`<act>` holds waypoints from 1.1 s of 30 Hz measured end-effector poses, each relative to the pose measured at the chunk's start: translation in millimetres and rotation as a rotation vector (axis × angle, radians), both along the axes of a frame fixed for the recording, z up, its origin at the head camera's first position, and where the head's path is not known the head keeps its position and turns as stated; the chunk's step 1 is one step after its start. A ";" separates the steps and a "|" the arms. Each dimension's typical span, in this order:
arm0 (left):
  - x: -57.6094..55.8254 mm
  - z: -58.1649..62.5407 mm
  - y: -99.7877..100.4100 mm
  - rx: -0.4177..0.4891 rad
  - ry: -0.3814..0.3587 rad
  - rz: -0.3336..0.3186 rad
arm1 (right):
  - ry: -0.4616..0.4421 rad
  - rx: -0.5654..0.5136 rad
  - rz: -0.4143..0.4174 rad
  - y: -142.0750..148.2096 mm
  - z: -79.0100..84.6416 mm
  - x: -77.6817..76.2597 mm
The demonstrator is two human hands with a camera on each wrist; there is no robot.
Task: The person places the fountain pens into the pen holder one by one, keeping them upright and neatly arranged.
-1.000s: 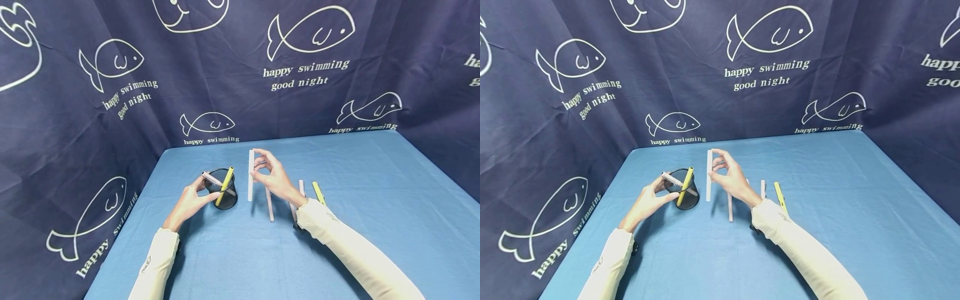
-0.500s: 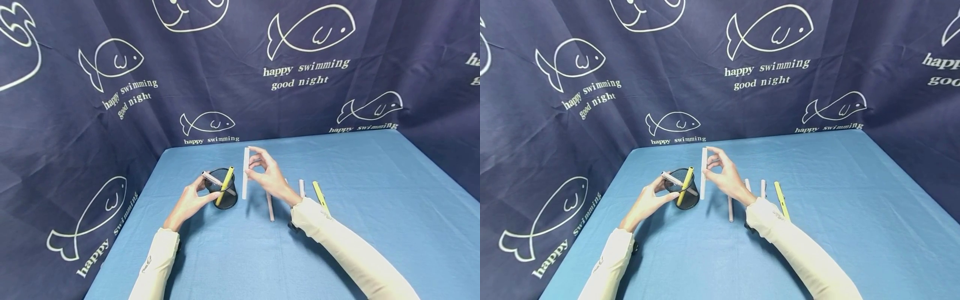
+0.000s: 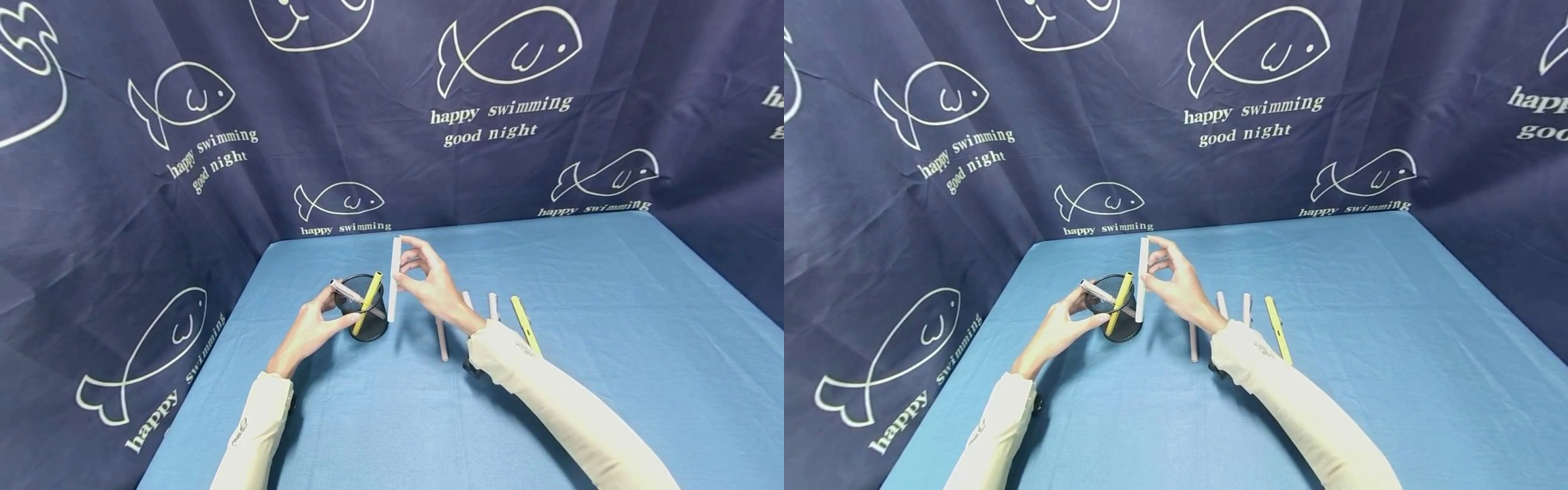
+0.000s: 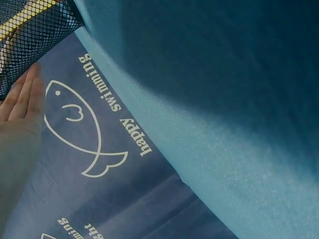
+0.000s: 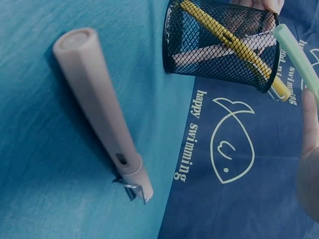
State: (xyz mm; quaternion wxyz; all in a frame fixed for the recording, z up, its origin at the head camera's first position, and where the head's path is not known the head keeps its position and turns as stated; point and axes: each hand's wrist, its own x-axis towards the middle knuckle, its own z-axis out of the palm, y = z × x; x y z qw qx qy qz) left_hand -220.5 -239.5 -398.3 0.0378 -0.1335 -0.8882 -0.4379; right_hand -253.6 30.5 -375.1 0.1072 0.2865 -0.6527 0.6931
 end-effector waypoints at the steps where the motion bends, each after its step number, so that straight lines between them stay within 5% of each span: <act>1: -0.2 0.1 0.0 -0.002 0.002 0.000 | 0.006 -0.001 -0.001 -0.9 0.7 -0.3; 33: -1.9 -1.5 -1.1 0.009 0.021 -0.020 | 0.007 -0.020 -0.001 -21.6 11.3 -4.0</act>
